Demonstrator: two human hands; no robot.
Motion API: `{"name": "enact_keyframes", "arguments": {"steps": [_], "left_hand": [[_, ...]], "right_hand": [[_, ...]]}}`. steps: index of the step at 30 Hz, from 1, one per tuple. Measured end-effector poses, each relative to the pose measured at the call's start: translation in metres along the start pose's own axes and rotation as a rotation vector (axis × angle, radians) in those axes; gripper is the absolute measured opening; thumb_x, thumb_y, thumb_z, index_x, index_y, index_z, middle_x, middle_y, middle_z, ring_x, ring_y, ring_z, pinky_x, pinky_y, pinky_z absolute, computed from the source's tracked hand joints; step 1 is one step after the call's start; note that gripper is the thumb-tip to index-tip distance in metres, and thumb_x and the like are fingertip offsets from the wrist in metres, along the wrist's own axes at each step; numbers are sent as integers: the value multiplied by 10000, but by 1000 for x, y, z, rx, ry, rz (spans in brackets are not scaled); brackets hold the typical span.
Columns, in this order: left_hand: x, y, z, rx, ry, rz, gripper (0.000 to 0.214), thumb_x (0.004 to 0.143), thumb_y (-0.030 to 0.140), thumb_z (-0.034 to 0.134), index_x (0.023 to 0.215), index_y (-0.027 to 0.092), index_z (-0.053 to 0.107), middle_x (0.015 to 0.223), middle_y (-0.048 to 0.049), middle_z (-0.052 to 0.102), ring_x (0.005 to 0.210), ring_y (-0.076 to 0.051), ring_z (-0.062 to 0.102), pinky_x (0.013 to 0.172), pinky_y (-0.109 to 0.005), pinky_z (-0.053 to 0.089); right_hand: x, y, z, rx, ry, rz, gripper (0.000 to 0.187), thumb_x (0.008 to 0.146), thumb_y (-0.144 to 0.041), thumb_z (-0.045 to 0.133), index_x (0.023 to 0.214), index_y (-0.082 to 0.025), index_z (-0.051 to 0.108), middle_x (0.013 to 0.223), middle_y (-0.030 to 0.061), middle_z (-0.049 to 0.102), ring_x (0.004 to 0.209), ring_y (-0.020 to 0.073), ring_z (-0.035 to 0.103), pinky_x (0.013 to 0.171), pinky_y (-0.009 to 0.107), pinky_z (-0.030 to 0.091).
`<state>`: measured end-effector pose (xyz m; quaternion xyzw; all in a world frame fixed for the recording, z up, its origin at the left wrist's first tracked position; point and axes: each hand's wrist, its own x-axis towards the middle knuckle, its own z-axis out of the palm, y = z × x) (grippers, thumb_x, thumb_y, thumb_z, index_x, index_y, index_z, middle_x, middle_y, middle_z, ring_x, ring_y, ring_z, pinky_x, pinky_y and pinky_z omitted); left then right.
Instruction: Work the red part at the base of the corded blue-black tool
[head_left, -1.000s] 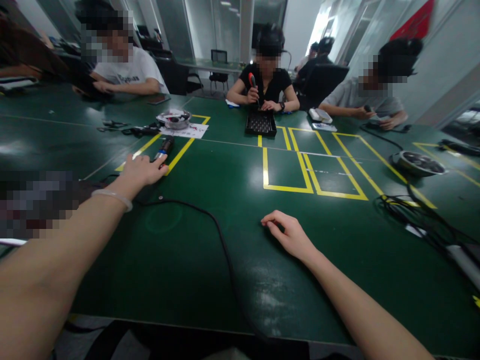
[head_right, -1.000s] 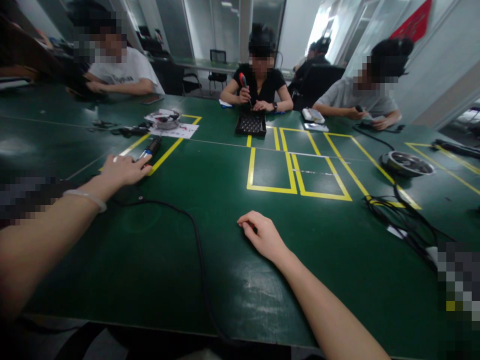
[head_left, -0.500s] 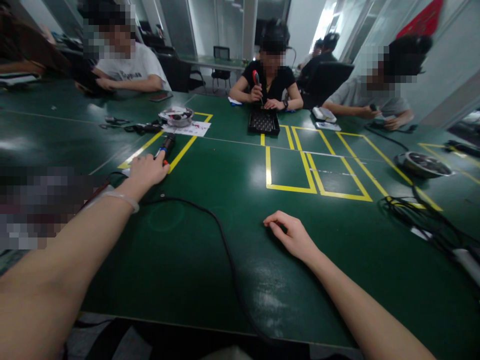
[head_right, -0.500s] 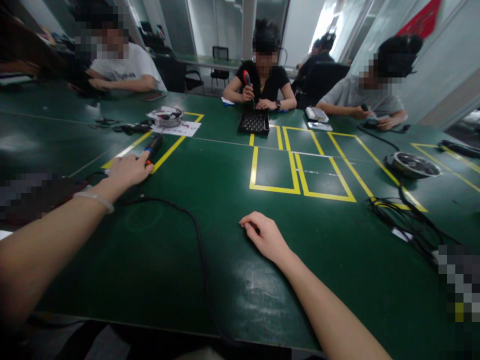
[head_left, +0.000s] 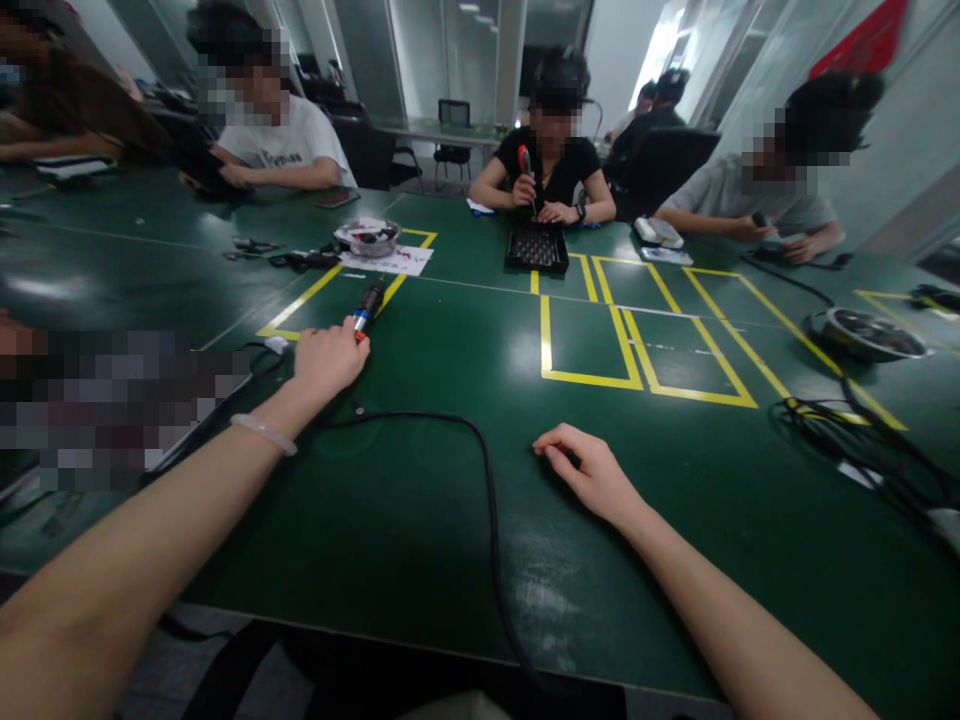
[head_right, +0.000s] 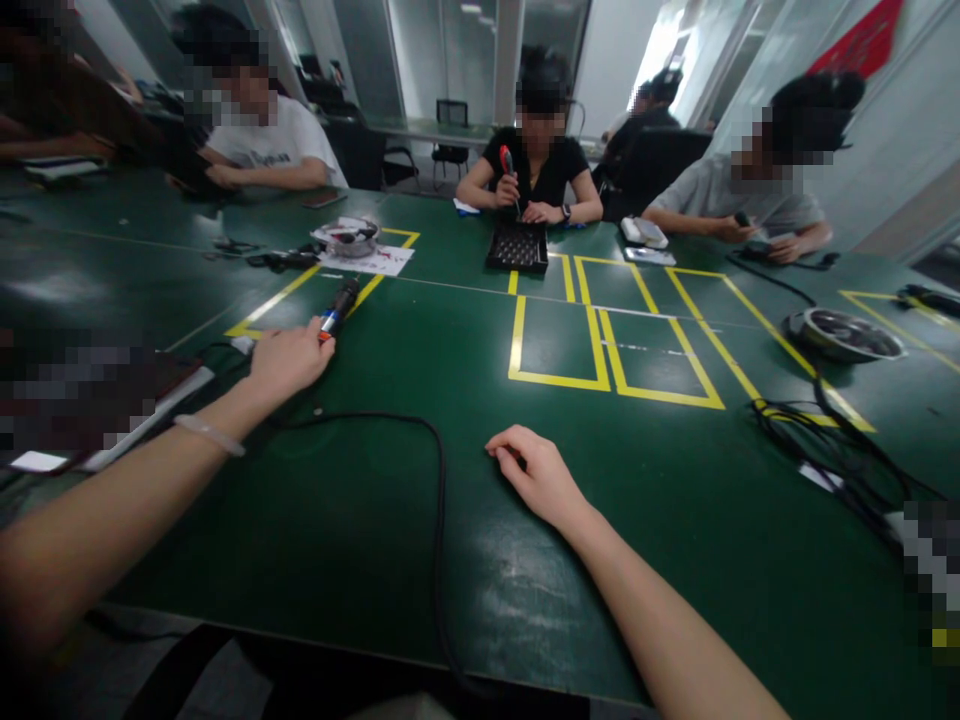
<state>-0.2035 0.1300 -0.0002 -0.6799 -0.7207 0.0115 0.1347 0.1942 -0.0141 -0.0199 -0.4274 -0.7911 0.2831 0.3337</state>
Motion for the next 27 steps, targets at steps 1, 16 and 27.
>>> {"name": "enact_keyframes", "arguments": {"steps": [1,16,27], "left_hand": [[-5,6,-1,-3,11,9,555,989,430,250,1301,25,468,1078,-232,674,961,-344,634,889,-415,333],[-96,122,-54,-64,59,264,548,957,348,326,1333,-3,517,997,-211,694,923,-317,666,1063,-457,303],[-134,188,-72,-205,45,479,584,923,346,445,1395,13,531,1025,-242,689,978,-335,660,1060,-480,337]], "right_hand": [[0,0,0,-1,2,1,171,940,-146,495,962,-198,656,903,46,701,859,177,664,796,310,503],[0,-10,2,-109,73,-79,175,950,-146,469,983,-218,625,958,77,682,939,219,624,854,387,504],[-1,-9,18,-4,24,36,529,911,-156,527,1418,-265,425,1218,82,607,980,193,621,922,388,531]]}}
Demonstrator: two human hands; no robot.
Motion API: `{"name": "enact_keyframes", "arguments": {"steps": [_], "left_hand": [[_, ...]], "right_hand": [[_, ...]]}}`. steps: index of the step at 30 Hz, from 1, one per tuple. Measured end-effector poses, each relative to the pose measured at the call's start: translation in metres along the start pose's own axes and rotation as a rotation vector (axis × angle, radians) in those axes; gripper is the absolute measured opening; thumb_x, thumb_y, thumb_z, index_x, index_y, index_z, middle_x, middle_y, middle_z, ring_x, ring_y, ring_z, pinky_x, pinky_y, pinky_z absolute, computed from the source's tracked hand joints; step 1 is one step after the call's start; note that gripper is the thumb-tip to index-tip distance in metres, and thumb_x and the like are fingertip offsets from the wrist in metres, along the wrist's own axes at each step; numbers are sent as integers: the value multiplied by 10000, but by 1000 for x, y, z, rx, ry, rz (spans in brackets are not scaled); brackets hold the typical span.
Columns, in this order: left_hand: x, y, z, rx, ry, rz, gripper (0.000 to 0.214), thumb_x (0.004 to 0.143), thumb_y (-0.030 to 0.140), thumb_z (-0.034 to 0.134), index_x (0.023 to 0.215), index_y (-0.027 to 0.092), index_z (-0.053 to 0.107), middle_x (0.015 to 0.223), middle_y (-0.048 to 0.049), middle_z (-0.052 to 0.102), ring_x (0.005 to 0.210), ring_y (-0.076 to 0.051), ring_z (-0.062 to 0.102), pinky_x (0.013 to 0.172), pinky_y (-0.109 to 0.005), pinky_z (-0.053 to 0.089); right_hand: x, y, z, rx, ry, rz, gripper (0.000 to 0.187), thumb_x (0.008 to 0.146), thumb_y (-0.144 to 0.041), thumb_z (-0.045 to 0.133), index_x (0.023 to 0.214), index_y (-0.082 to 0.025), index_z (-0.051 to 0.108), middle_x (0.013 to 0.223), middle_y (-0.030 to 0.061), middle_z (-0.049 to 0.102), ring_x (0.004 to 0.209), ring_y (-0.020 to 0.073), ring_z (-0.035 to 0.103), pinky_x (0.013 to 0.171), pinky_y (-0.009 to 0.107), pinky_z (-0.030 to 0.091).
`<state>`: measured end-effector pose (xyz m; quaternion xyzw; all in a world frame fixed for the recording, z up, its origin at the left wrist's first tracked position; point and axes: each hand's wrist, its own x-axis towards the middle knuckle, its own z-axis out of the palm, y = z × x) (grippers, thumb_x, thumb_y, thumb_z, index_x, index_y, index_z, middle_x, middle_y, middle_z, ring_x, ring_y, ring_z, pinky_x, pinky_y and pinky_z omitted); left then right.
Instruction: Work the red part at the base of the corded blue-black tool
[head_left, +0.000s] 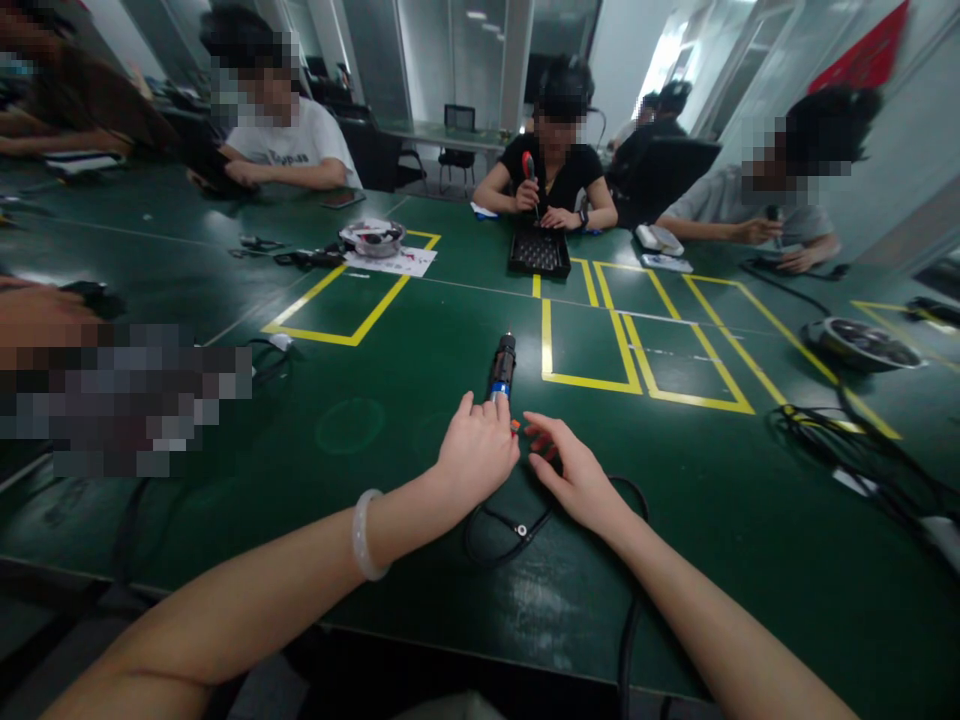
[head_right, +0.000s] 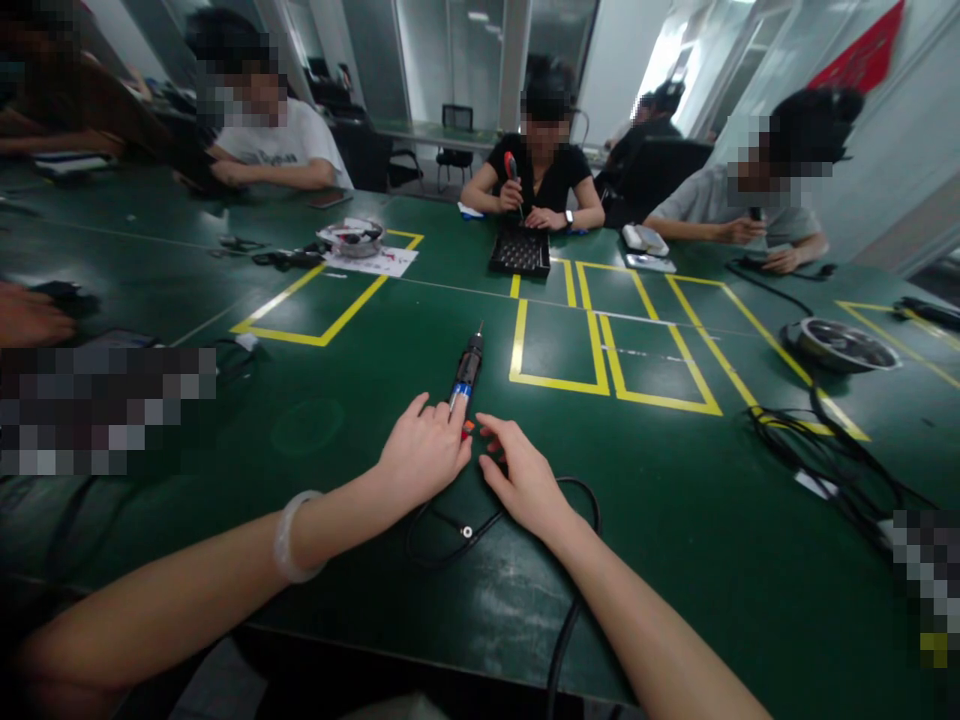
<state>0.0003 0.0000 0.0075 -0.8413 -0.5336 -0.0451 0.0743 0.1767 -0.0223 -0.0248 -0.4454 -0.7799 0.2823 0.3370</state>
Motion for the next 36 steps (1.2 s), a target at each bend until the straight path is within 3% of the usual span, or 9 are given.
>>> {"name": "enact_keyframes", "arguments": {"steps": [4,8,12,18,22,29,33,36], "left_hand": [[-4,11,5,-6,56,83,540,922,319,445,1399,88,552,989,-209,707,940,-320,672,1053,-505,345],[-11,13,8,-50,104,97,576,926,352,440,1459,139,491,980,-188,708,928,-312,674,1041,-509,366],[-15,8,5,-90,78,141,574,940,402,445,1462,167,482,987,-172,698,952,-299,666,1043,-486,386],[-17,-14,-3,-160,-19,203,620,966,517,416,1451,136,478,1076,-155,670,1045,-282,639,1091,-450,360],[-18,-24,-3,-240,-42,226,633,936,560,468,1456,200,469,1083,-120,654,1066,-272,623,1095,-454,357],[-20,-23,3,-251,-35,229,614,943,535,458,1465,212,472,1100,-129,628,1078,-272,602,1109,-466,340],[-19,-25,-1,-262,-66,226,618,933,588,468,1467,276,482,1111,-118,617,1062,-271,597,1053,-462,383],[-18,-27,-7,-269,-120,225,609,940,564,483,1478,279,472,1130,-113,600,1035,-268,588,974,-437,426]], "right_hand": [[3,1,-2,6,-4,-32,487,918,-132,504,1386,-260,471,1271,97,589,1059,210,612,970,405,513],[5,3,-5,20,5,-60,327,925,-130,502,1225,-240,573,1140,92,623,956,202,630,880,384,544],[4,0,-9,27,4,-94,197,937,-153,513,1102,-225,594,1040,79,628,888,189,625,783,335,549],[3,-8,-10,55,-40,-37,37,923,-205,552,954,-216,566,872,30,615,757,155,607,636,256,512],[2,-9,-9,71,-51,-4,42,897,-193,563,925,-216,542,837,14,600,717,140,596,605,239,499],[2,-8,-6,107,-47,40,81,914,-288,597,922,-214,564,813,13,599,697,136,583,604,252,505],[3,-1,-2,453,-43,267,216,895,-398,617,895,-208,516,707,-30,577,529,107,570,438,219,485],[5,3,-2,677,-46,368,318,849,-466,669,875,-199,499,699,-27,627,497,106,604,400,205,488]]}}
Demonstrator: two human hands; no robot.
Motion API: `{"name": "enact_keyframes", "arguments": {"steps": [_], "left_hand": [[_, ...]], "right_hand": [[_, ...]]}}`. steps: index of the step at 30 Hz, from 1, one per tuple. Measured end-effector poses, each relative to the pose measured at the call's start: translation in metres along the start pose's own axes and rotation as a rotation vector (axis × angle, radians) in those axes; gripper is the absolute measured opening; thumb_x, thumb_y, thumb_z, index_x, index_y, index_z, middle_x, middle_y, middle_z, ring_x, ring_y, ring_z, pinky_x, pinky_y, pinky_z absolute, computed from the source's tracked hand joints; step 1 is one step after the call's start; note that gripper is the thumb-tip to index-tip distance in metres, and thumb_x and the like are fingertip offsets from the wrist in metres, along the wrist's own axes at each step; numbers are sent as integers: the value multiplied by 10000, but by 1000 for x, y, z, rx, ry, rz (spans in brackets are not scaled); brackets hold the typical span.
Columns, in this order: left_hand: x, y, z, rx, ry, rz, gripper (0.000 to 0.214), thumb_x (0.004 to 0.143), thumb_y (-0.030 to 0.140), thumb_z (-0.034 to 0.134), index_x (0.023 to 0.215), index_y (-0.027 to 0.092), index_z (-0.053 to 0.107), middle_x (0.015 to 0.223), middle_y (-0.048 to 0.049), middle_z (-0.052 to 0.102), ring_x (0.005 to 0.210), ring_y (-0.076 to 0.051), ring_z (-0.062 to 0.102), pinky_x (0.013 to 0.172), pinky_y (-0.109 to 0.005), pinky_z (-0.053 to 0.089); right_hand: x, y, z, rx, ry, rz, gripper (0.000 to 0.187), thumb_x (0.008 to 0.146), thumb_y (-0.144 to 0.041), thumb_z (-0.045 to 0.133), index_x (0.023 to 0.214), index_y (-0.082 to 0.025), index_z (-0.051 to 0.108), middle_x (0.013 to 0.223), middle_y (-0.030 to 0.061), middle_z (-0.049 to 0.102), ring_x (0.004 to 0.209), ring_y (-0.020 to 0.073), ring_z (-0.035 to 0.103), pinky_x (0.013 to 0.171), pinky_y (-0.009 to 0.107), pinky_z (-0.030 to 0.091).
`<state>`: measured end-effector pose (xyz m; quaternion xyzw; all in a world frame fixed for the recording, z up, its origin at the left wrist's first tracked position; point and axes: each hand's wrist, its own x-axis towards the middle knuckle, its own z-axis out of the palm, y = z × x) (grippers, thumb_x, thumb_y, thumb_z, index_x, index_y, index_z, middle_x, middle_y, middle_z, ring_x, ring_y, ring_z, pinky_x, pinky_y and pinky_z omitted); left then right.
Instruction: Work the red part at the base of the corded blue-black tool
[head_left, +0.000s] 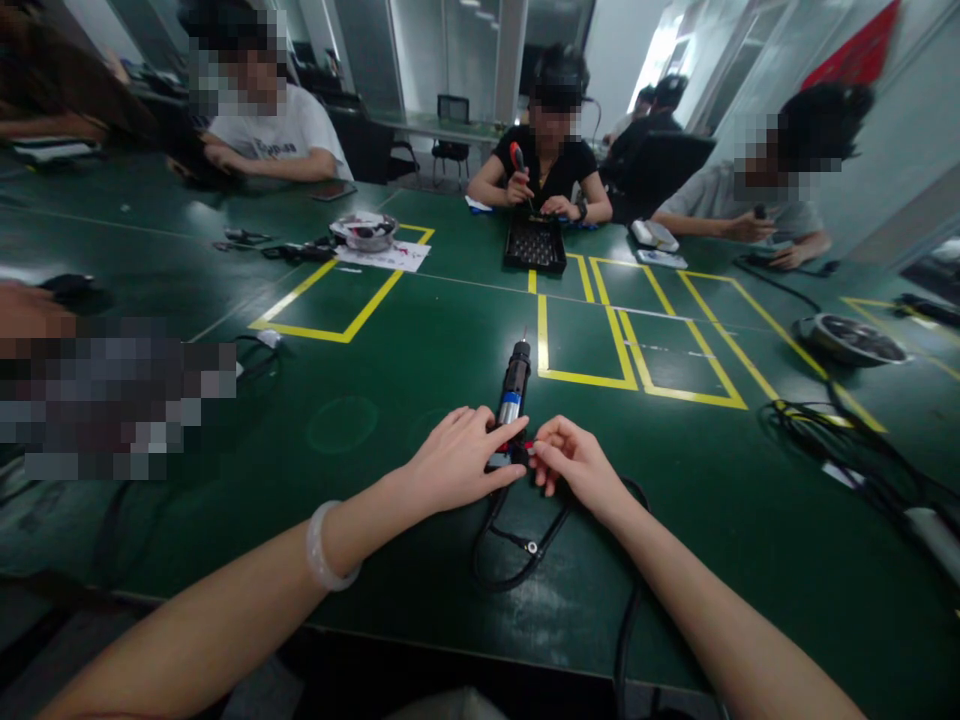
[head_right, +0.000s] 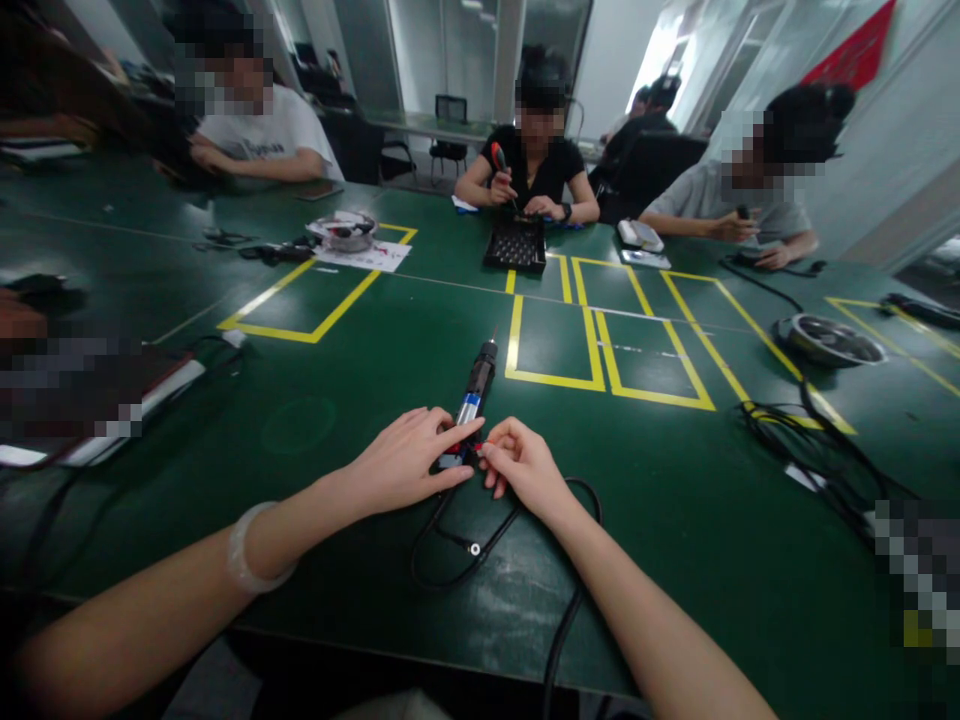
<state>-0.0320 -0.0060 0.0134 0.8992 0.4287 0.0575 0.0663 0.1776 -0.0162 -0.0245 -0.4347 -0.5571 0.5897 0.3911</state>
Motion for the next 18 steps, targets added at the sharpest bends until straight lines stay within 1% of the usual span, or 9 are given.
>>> {"name": "enact_keyframes", "arguments": {"steps": [3,6,8,15,18], "left_hand": [[0,-1,-2,-22,-20,5,609,947,533,492,1495,271,450,1144,-112,584,1042,-262,574,940,-406,438],[0,-3,0,-50,-19,-2,610,949,526,494,1507,288,428,1158,-108,568,1050,-259,567,925,-388,446],[0,-5,3,-65,-19,-4,612,948,530,495,1510,300,418,1166,-106,560,1048,-257,566,915,-383,452],[-1,-6,5,-87,-35,-25,624,949,553,478,1518,311,400,1186,-106,541,1047,-257,562,898,-379,468],[-2,-5,4,-94,-43,-35,625,950,551,474,1520,309,395,1197,-107,534,1050,-255,558,897,-376,472]], "right_hand": [[2,0,-2,80,-6,38,339,837,-472,690,903,-194,509,658,-28,657,480,105,619,420,201,507],[1,-2,-2,113,-13,63,356,834,-474,695,975,-198,521,640,-33,670,476,108,624,435,206,520],[1,-3,-2,126,-19,76,360,833,-473,699,990,-193,537,643,-25,680,478,108,627,440,203,515],[1,-2,-4,177,-22,105,361,807,-461,746,945,-161,601,702,28,725,543,116,671,513,212,532],[1,-1,-5,189,-24,98,356,796,-455,763,915,-161,601,710,29,722,573,120,676,516,214,531]]}}
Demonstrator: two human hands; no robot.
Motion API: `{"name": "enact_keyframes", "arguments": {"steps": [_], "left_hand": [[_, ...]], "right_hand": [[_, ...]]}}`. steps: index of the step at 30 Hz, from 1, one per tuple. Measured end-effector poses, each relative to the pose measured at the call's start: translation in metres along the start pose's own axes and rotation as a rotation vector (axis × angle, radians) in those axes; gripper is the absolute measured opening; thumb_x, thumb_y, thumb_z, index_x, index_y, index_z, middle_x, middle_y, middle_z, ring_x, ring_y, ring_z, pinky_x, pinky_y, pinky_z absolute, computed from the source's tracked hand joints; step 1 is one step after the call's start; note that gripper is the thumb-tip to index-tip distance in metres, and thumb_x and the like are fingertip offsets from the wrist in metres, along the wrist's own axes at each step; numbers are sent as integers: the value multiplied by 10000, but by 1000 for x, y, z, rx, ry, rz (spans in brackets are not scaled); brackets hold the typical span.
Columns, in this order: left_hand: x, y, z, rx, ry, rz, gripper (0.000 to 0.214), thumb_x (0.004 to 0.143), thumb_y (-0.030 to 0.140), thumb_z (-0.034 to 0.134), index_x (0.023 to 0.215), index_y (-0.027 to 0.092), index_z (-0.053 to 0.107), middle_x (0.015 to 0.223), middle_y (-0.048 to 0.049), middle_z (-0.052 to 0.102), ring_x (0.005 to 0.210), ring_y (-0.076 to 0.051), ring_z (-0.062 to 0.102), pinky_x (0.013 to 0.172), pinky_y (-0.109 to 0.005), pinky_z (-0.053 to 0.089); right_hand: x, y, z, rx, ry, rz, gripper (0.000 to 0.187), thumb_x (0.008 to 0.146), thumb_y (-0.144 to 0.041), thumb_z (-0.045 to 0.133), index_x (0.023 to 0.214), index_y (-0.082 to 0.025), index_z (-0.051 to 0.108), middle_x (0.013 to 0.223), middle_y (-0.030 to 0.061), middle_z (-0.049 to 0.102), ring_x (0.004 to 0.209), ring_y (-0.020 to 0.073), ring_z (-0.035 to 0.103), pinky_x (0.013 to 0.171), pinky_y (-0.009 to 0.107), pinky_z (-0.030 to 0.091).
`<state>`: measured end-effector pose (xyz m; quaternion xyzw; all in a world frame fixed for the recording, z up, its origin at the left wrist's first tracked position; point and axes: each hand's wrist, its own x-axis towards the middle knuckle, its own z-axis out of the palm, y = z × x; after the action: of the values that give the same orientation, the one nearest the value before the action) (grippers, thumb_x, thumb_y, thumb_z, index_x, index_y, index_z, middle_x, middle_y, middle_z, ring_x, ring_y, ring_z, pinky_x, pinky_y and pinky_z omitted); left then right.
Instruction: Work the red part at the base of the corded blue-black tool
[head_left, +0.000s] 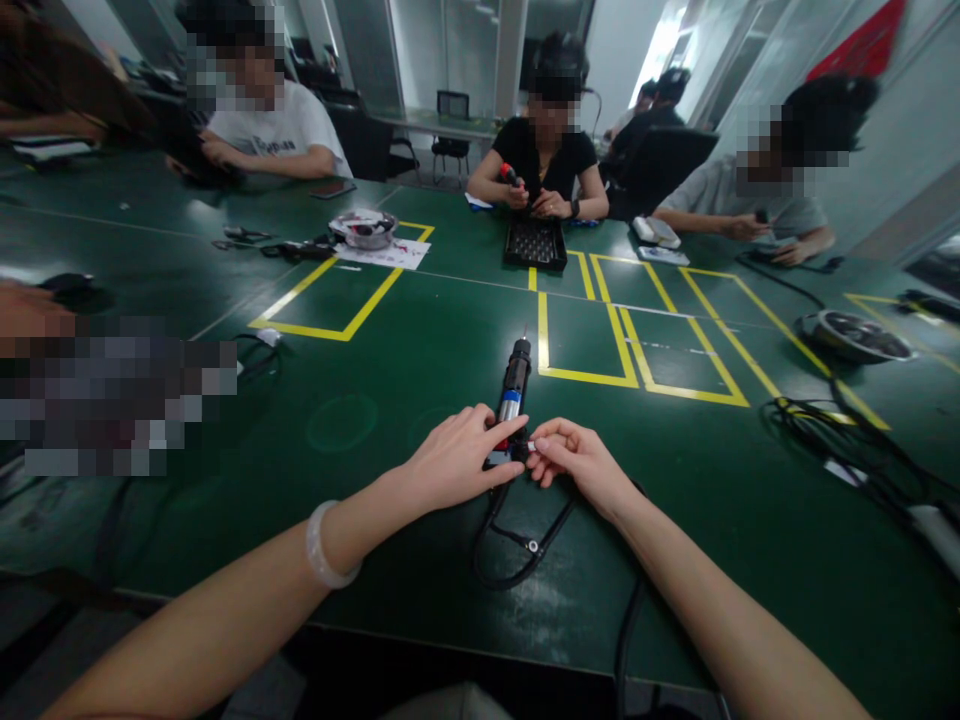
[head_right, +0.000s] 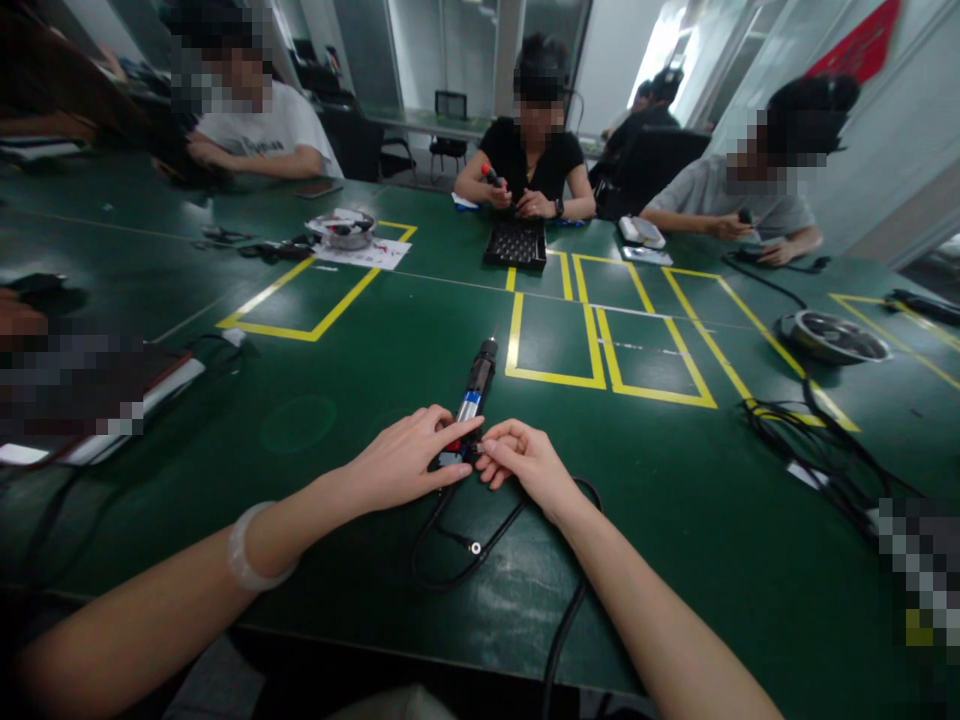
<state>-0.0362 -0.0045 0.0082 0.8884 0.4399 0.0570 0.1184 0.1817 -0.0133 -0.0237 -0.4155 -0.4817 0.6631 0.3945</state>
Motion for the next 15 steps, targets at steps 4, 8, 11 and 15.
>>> {"name": "enact_keyframes", "arguments": {"steps": [4,8,11,15], "left_hand": [[0,0,0,3,-5,-5,627,953,552,468,1523,306,388,1204,-108,529,1063,-254,552,906,-374,473],[0,0,1,2,-7,-3,629,956,568,451,1525,308,380,1205,-108,526,1068,-256,549,899,-373,479],[-1,1,1,4,-5,-4,631,954,556,464,1526,303,381,1199,-108,527,1072,-259,548,904,-379,481],[-1,2,0,0,-13,-12,633,954,553,467,1527,301,379,1207,-109,523,1076,-260,549,909,-385,481]], "right_hand": [[-1,1,0,-58,-34,-71,340,835,-467,724,932,-181,568,638,-12,681,520,115,641,483,214,506],[-1,2,-1,-123,-63,-116,301,881,-462,672,947,-192,557,583,-51,607,487,95,581,487,212,483],[-1,2,-2,-167,-74,-144,295,868,-448,687,979,-192,592,692,-31,596,578,102,583,518,224,487],[-2,0,-3,-224,-98,-162,264,870,-414,688,992,-191,615,818,3,588,695,119,580,571,236,489]]}}
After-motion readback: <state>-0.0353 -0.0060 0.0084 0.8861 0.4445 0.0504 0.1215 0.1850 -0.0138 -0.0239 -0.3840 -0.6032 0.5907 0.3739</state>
